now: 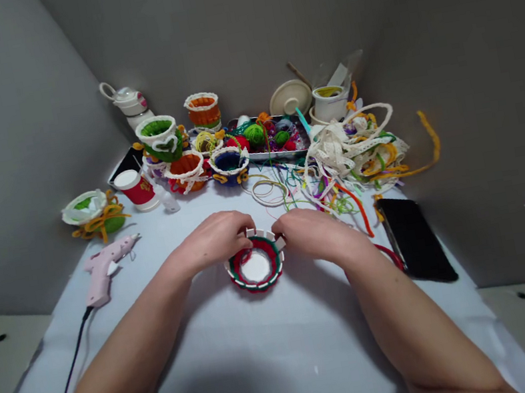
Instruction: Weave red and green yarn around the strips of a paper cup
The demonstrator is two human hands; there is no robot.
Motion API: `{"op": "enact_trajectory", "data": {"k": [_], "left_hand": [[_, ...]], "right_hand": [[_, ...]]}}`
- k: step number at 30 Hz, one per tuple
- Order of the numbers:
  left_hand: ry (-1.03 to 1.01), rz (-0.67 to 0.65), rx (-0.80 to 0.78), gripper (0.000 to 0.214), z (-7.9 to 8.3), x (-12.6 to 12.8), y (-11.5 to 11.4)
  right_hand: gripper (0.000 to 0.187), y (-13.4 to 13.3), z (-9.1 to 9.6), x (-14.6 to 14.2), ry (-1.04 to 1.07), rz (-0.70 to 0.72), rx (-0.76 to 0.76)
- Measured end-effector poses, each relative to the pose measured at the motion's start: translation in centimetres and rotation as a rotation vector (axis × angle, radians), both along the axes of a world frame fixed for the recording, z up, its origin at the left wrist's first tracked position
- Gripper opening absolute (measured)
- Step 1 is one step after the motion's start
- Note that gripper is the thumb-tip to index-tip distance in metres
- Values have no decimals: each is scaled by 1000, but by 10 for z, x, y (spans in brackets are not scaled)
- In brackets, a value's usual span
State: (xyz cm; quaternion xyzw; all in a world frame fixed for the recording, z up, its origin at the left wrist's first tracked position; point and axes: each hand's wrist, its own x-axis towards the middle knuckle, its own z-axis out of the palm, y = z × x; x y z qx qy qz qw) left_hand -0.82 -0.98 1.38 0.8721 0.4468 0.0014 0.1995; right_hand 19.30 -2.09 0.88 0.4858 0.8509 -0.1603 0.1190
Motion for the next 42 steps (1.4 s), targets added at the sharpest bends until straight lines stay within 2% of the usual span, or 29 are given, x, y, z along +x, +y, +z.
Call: {"op": "enact_trajectory", "data": {"k": [4,12,18,27,32,36,42], "left_hand": [[-122,-67,15,26,-3,5,-3],[-150,-20,-9,17,-14,17,0],[-136,24,3,16,-13,15,2],[-61,157,87,23,-9,8,5],[-37,161,86,24,-8,8,4],[-15,148,104,26,-7,10,4],[-3,147,103,25,-5,10,4]], "right_hand": [[15,-1,0,-2,4,-22,4],[20,1,0,-1,-35,-33,48],[22,0,9,0,-80,-46,59],[27,-4,19,20,151,25,81],[26,-12,24,11,278,50,165],[26,-14,24,-3,286,66,216],[24,-16,23,-7,231,103,176]]}}
